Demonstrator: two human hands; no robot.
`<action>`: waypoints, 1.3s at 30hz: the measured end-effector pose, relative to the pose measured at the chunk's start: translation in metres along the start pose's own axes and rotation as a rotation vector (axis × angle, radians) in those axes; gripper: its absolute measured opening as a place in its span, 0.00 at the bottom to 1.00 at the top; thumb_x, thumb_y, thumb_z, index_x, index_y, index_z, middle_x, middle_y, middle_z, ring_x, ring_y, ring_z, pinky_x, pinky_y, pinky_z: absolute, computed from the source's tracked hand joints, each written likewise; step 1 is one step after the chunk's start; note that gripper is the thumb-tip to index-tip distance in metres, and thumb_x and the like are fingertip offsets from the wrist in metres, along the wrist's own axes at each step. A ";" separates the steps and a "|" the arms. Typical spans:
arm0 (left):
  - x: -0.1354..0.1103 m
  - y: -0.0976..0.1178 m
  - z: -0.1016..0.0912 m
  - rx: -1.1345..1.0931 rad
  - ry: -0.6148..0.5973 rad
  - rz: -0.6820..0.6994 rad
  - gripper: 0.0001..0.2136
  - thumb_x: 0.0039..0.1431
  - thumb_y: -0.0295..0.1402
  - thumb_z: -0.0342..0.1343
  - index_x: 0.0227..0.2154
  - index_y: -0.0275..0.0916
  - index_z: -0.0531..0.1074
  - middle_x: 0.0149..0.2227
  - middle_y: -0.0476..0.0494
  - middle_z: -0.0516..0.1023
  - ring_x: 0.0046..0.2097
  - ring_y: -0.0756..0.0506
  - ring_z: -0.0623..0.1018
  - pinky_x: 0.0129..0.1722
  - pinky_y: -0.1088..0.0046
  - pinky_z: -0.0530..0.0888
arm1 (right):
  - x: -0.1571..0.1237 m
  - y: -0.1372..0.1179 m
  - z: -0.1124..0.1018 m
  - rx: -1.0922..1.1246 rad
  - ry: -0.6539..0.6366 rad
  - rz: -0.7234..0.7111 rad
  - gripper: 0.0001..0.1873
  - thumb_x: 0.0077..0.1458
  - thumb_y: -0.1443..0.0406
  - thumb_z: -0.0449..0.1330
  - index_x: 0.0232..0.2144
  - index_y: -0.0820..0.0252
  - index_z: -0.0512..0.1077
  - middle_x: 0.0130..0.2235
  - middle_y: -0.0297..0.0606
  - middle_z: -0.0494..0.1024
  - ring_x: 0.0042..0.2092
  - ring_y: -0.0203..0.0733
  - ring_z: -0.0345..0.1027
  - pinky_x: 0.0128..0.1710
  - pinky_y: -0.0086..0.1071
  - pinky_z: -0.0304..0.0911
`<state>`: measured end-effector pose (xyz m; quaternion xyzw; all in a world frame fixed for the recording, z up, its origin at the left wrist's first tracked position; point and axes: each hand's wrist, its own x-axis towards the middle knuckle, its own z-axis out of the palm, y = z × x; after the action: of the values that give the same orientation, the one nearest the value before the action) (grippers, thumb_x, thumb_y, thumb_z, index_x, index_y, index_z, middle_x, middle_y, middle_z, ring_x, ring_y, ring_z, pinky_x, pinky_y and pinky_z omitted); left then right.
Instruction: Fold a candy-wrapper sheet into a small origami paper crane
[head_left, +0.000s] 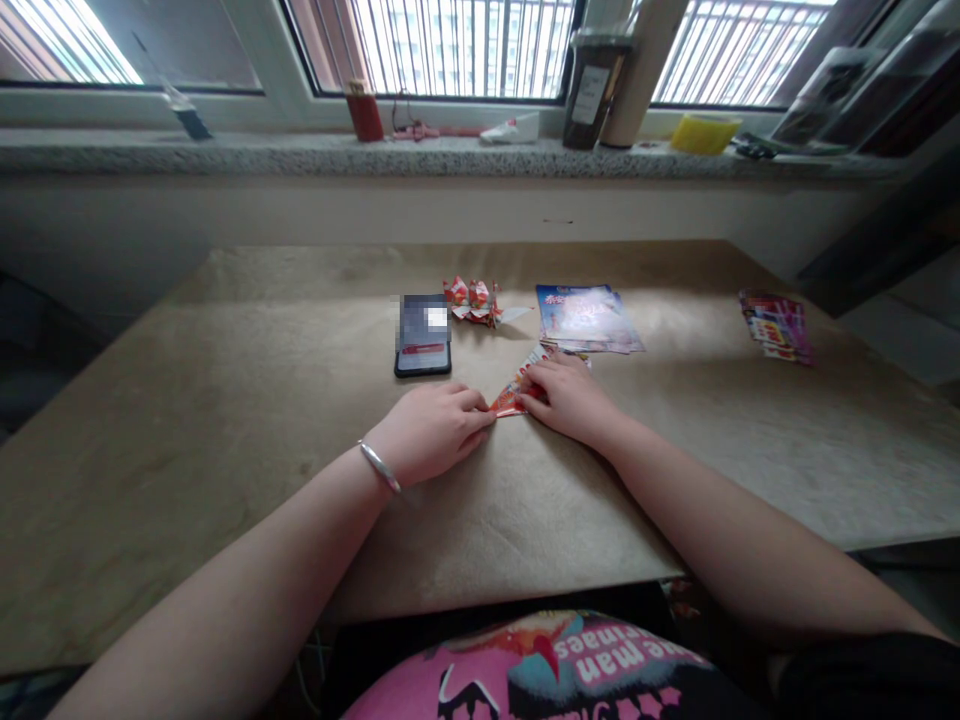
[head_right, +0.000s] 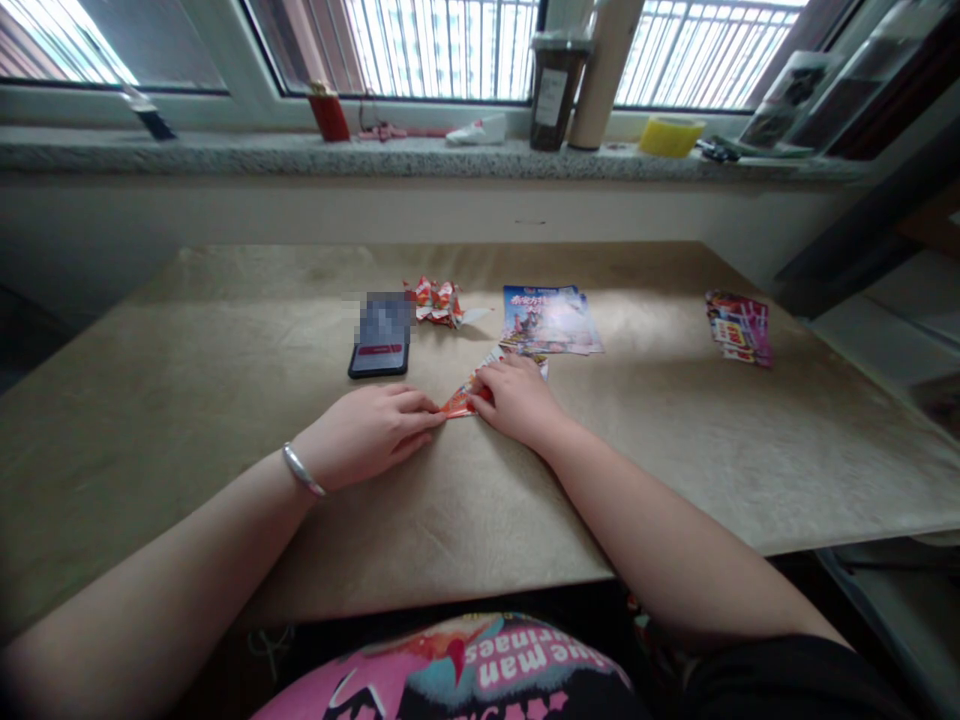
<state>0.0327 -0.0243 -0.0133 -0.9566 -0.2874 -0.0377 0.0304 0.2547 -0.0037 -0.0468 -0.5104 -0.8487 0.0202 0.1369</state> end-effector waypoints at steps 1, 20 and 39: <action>0.000 0.000 -0.001 0.002 0.000 -0.003 0.14 0.64 0.34 0.45 0.43 0.42 0.74 0.41 0.45 0.76 0.41 0.45 0.74 0.40 0.67 0.73 | 0.000 0.000 0.000 -0.001 0.000 0.005 0.09 0.54 0.59 0.56 0.28 0.58 0.69 0.34 0.39 0.77 0.40 0.45 0.62 0.39 0.35 0.51; -0.004 -0.004 -0.009 -0.049 -0.061 -0.023 0.13 0.63 0.33 0.46 0.39 0.40 0.77 0.43 0.46 0.77 0.42 0.47 0.75 0.42 0.70 0.72 | 0.000 -0.003 -0.002 0.012 -0.007 0.013 0.08 0.54 0.60 0.56 0.28 0.58 0.70 0.35 0.39 0.76 0.40 0.46 0.62 0.40 0.36 0.50; 0.003 -0.007 0.007 -0.095 0.055 0.042 0.14 0.60 0.29 0.49 0.48 0.42 0.71 0.45 0.44 0.76 0.44 0.46 0.72 0.44 0.68 0.72 | 0.000 -0.003 -0.002 -0.009 0.000 -0.019 0.09 0.55 0.60 0.55 0.28 0.59 0.69 0.35 0.41 0.76 0.40 0.46 0.62 0.40 0.36 0.52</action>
<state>0.0318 -0.0163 -0.0194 -0.9614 -0.2642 -0.0770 -0.0063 0.2526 -0.0051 -0.0447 -0.5027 -0.8537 0.0152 0.1350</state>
